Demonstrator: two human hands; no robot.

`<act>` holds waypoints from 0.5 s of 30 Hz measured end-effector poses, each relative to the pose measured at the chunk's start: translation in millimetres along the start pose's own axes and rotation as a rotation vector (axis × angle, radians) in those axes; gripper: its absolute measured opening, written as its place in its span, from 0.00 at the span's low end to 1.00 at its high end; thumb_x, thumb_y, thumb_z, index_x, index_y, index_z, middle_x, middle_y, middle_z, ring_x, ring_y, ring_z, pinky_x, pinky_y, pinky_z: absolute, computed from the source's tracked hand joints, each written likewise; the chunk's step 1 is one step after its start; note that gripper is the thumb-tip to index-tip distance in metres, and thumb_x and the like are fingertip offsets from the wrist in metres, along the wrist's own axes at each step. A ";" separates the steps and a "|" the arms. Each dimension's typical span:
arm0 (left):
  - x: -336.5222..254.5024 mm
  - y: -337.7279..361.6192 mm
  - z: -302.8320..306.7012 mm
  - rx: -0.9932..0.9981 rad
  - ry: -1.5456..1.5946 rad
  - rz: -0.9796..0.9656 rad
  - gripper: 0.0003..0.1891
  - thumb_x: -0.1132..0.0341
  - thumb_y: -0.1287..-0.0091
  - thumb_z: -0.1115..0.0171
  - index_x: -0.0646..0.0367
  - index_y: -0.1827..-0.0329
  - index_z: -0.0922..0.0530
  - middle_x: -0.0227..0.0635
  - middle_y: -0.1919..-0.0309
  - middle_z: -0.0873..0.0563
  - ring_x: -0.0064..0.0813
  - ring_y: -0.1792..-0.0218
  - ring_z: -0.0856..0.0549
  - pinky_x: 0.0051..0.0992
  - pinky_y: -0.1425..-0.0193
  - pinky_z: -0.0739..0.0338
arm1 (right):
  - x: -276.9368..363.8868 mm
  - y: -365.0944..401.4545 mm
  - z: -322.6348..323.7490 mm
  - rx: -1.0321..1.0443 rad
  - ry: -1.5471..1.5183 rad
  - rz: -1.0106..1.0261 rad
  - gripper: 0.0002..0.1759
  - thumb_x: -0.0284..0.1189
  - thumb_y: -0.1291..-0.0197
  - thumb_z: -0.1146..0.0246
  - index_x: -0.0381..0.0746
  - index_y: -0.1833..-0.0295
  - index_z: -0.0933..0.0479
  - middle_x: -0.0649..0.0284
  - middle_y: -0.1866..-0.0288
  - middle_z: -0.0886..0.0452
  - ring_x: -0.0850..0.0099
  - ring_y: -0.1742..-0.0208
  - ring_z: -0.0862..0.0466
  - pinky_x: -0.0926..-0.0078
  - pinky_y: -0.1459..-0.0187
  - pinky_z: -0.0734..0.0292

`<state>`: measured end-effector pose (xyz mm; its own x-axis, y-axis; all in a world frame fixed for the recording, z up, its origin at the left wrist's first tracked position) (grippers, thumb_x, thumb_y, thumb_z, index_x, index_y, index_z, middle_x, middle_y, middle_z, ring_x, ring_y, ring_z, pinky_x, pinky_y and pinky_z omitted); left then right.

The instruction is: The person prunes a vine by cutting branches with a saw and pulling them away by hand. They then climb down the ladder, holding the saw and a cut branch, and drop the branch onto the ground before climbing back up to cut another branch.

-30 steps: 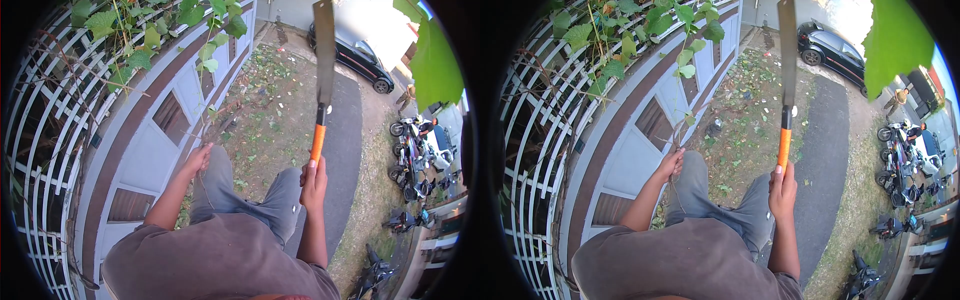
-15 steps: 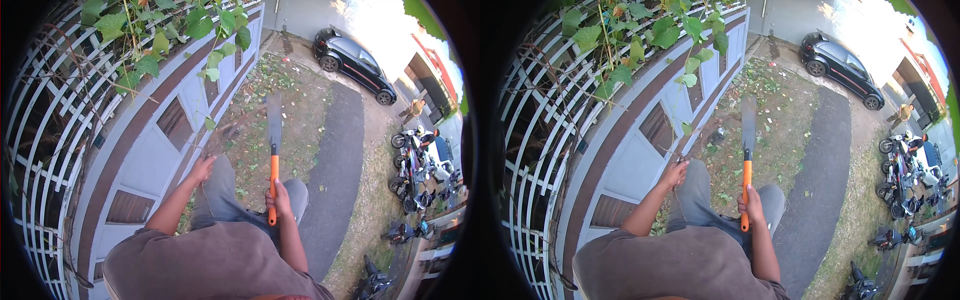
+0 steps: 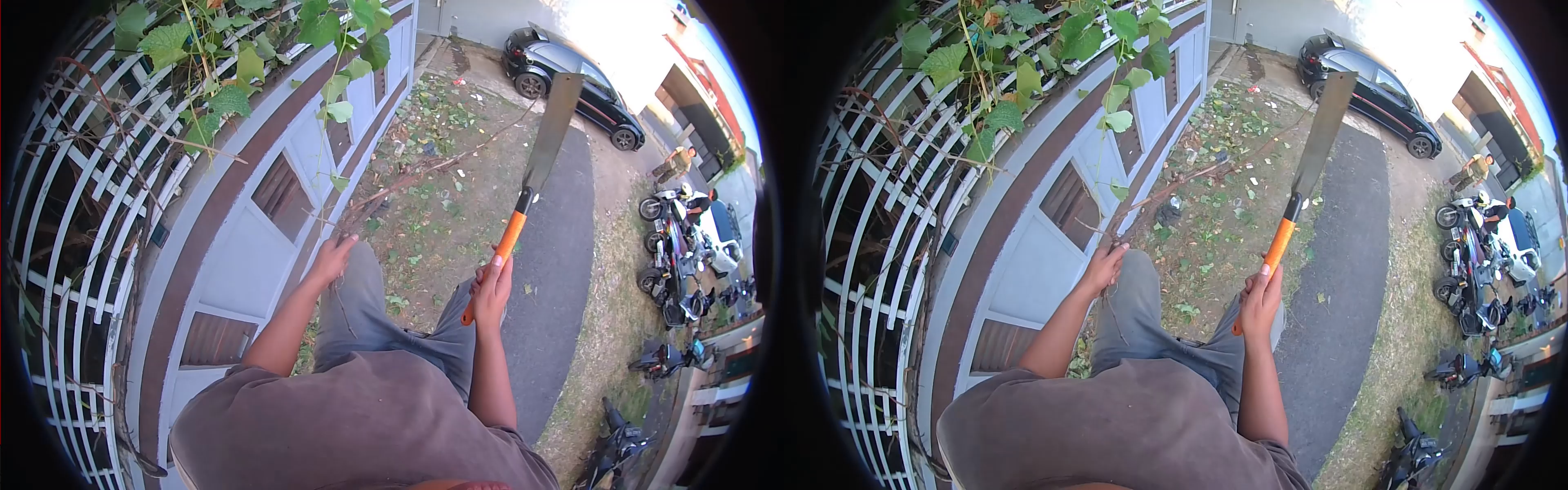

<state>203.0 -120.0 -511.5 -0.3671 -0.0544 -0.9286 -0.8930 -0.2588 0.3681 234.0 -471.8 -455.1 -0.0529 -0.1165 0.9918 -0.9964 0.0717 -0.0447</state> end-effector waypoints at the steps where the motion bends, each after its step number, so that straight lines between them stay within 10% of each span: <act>1: -0.7 1.7 -2.6 0.009 0.012 -0.021 0.22 0.48 0.21 0.35 0.51 0.69 0.31 0.19 0.82 0.35 0.17 0.85 0.34 0.26 0.81 0.39 | -6.9 -1.8 0.7 -0.066 0.021 0.089 0.21 0.48 0.12 0.54 0.44 0.31 0.30 0.72 0.73 0.34 0.85 0.80 0.36 0.83 0.80 0.38; 5: -7.0 14.4 -26.5 0.176 0.182 -0.098 0.20 0.51 0.19 0.37 0.51 0.66 0.30 0.20 0.83 0.34 0.17 0.86 0.34 0.26 0.81 0.39 | -54.8 12.0 -14.5 0.075 0.061 -0.113 0.19 0.47 0.13 0.53 0.45 0.35 0.29 0.73 0.74 0.36 0.86 0.81 0.38 0.84 0.80 0.40; 7: -1.1 15.9 -29.2 0.120 -0.048 -0.139 0.19 0.51 0.19 0.36 0.53 0.66 0.28 0.21 0.83 0.31 0.18 0.86 0.32 0.27 0.81 0.38 | -58.0 25.6 -25.6 0.245 -0.390 -0.828 0.19 0.50 0.14 0.51 0.47 0.38 0.29 0.73 0.76 0.39 0.86 0.83 0.39 0.85 0.82 0.43; 15: -19.4 32.1 -17.1 0.056 -0.425 -0.237 0.20 0.51 0.22 0.36 0.64 0.52 0.16 0.30 0.82 0.21 0.23 0.85 0.24 0.33 0.78 0.30 | -99.1 22.6 -4.3 0.503 -1.212 -0.959 0.26 0.57 0.16 0.50 0.49 0.35 0.23 0.70 0.78 0.37 0.84 0.85 0.38 0.85 0.86 0.39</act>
<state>185.9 -143.8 -482.5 -0.2155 0.4013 -0.8902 -0.9732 -0.1635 0.1619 217.0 -454.3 -553.9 0.7904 -0.6123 0.0173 -0.5996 -0.7676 0.2264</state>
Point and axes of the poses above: each hand's wrist, its own y-axis away from the middle knuckle, its own z-axis out of the back of the hand, x = y × z, the point moved 2 cm from there along -y, towards the middle knuckle
